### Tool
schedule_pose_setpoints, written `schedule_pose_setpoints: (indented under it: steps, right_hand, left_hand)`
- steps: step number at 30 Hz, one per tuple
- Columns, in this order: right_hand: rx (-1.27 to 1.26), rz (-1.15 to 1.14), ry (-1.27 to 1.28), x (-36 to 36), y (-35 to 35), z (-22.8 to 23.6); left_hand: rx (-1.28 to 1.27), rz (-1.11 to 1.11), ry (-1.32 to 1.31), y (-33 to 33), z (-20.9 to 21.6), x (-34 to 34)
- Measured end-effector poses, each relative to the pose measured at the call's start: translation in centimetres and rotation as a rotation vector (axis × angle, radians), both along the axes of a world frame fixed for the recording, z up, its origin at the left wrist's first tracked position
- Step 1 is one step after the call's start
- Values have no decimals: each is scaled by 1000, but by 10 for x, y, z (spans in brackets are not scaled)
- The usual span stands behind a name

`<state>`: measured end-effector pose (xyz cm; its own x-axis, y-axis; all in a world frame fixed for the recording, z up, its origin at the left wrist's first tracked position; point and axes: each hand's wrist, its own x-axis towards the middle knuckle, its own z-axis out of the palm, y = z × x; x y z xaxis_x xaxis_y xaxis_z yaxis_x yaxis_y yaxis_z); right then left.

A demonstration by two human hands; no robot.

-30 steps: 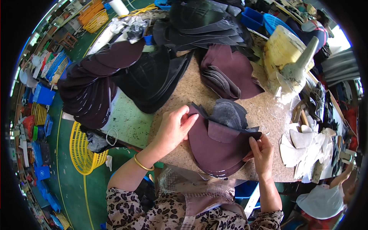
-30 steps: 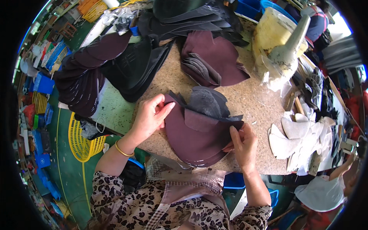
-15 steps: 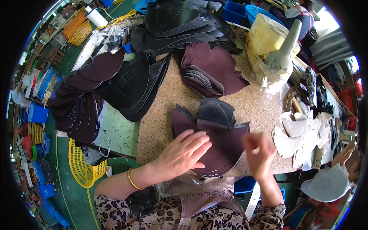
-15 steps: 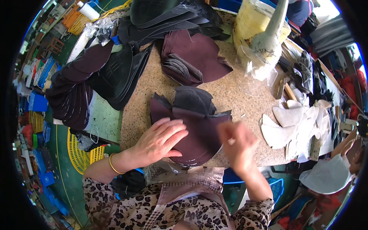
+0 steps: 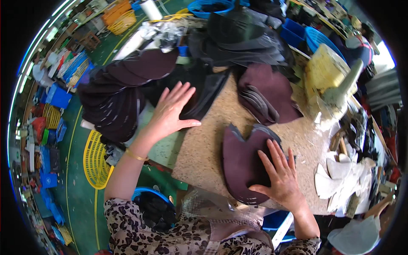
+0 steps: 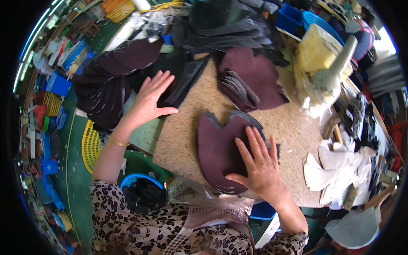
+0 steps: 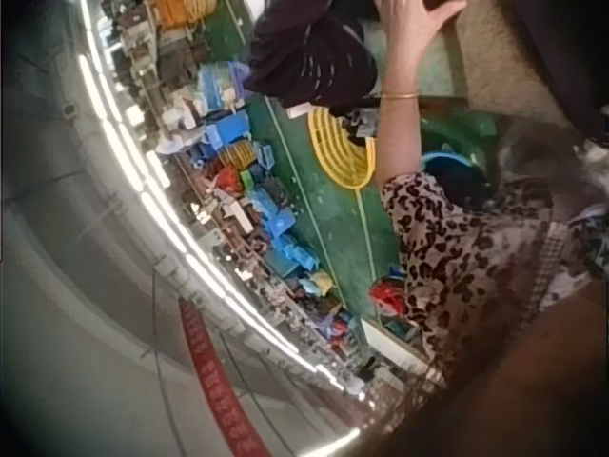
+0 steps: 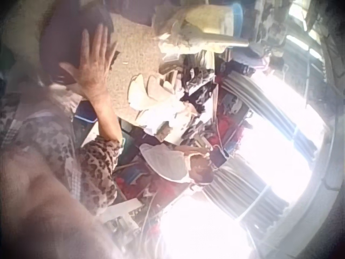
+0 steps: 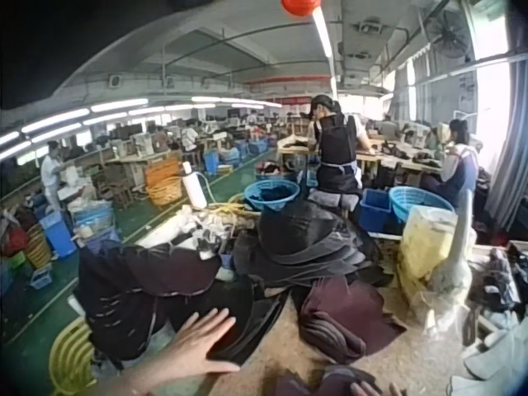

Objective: The person assembles shoe components by applying lining pieces onto cutout base patterns and pressing leather layers into place by hand.

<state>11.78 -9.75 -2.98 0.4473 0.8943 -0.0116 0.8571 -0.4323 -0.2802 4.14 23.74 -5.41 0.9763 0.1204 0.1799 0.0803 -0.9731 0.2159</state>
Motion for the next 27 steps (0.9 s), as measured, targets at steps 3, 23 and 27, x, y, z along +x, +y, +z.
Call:
schedule_pose_setpoints:
  steps: [3,23,27]
  right_hand:
    - [7,36,-25,3,3,6]
    - [474,113,-493,66,193,-49]
    - [379,282,-646,57,183,-37]
  left_hand:
    - [-232,-109,-50,18,-15,-1]
    - [-58,-167,-318,36,-32,5]
    - [-332,-204,-244,31,-16,-7]
